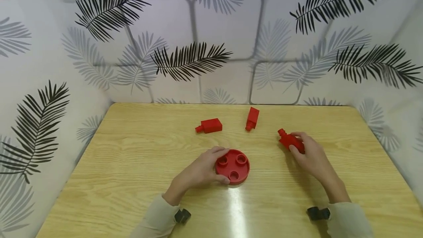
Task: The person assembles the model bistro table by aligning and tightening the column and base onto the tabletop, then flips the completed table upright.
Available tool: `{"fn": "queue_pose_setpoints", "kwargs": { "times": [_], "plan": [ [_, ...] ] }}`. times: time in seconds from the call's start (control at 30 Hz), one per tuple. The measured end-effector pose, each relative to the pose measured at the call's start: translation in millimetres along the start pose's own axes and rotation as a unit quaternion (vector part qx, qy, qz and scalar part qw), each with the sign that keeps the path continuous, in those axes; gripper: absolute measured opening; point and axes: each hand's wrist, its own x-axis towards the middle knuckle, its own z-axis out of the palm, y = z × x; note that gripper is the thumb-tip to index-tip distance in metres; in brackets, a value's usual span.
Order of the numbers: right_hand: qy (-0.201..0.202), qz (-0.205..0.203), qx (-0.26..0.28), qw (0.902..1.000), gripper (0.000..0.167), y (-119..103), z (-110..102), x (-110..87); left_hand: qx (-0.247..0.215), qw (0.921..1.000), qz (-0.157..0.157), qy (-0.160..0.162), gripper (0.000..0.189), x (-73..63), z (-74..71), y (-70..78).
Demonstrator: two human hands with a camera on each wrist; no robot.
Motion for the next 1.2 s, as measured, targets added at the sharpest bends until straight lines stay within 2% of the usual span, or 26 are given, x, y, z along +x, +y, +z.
{"fn": "queue_pose_setpoints", "kwargs": {
  "times": [0.17,0.37,0.6,0.8,0.9,1.03,1.1,1.2],
  "plan": [
    [0.028,-0.023,0.049,0.9981,0.038,-7.6,-1.9,-0.1,0.004,1.0000,-0.003,0.002,0.089,1.7,-0.6,-0.6],
    [0.052,-0.039,0.082,0.9946,0.038,-19.2,-0.6,2.1,0.004,0.9998,-0.015,0.015,0.088,0.5,-0.6,-4.4],
    [0.061,-0.055,0.137,0.9872,0.031,-32.4,2.5,2.8,0.003,0.9997,-0.018,0.018,0.087,-1.3,-1.9,-3.3],
    [0.067,-0.051,0.183,0.9796,0.023,-40.9,2.5,2.4,0.002,0.9996,-0.016,0.024,0.088,-0.2,-3.2,-0.8],
    [0.052,-0.049,0.219,0.9730,0.031,-44.6,2.0,2.3,-0.003,0.9995,-0.011,0.030,0.087,0.4,-3.3,-1.5],
    [0.008,-0.058,0.264,0.9629,0.047,-48.2,6.0,0.9,-0.009,0.9993,-0.004,0.035,0.086,-0.8,-2.6,-3.4],
    [-0.008,-0.062,0.283,0.9571,0.050,-49.9,9.6,0.6,-0.014,0.9992,0.000,0.039,0.085,-1.8,-2.2,-4.4],
    [-0.010,-0.058,0.294,0.9541,0.050,-52.5,15.4,0.5,-0.018,0.9989,0.002,0.043,0.085,-2.7,-1.6,-5.6]
  ]
}}
